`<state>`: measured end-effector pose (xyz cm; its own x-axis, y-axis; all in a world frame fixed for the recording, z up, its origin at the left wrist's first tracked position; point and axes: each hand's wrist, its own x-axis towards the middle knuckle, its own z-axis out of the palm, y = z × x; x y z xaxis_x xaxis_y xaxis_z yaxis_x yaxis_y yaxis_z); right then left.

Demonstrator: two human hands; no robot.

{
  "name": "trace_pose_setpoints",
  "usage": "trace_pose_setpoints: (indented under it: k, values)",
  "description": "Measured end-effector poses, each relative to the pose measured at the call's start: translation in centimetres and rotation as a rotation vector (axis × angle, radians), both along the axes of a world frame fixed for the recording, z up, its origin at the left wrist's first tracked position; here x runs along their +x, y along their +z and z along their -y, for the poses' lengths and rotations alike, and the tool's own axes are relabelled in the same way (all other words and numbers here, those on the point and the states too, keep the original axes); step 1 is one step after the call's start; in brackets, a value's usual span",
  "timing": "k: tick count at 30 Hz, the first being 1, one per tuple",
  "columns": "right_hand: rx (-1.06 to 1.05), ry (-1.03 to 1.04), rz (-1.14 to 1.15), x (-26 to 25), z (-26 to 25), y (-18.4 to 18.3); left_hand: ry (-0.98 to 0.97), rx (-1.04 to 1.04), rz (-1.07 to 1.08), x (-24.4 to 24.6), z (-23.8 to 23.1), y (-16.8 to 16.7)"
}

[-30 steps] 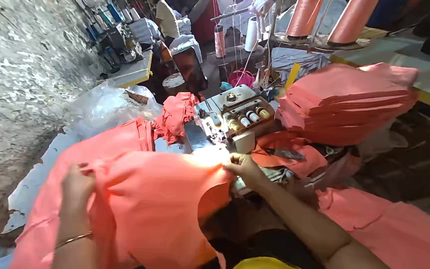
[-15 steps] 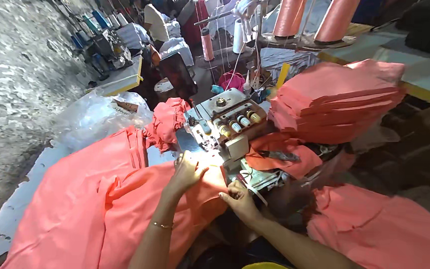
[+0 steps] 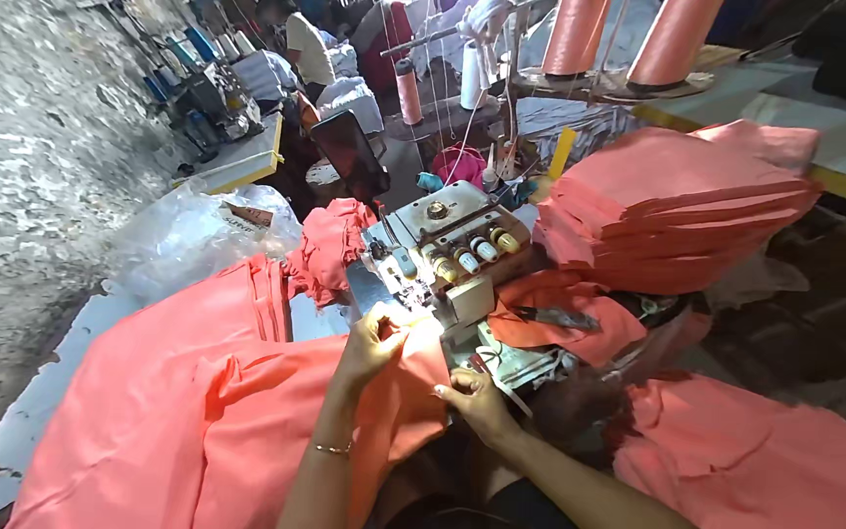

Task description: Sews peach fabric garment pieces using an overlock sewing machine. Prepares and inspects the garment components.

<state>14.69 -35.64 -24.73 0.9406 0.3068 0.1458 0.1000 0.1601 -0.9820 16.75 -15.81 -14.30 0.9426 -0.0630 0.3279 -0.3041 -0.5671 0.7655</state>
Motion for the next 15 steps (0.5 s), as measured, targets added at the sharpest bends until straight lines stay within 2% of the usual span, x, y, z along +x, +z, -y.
trace_pose_setpoints:
  k: [3,9,15]
  values:
    - [0.028,-0.006,0.031,-1.3,0.4,0.0,0.054,-0.002,-0.032,-0.7,0.1,0.2]
    - [0.079,0.032,-0.096,-1.5,0.9,0.9,0.153,0.116,0.025,-1.2,0.9,0.0]
    - [0.093,0.064,-0.104,-1.3,1.4,0.2,0.283,0.253,0.056,-2.1,3.4,0.5]
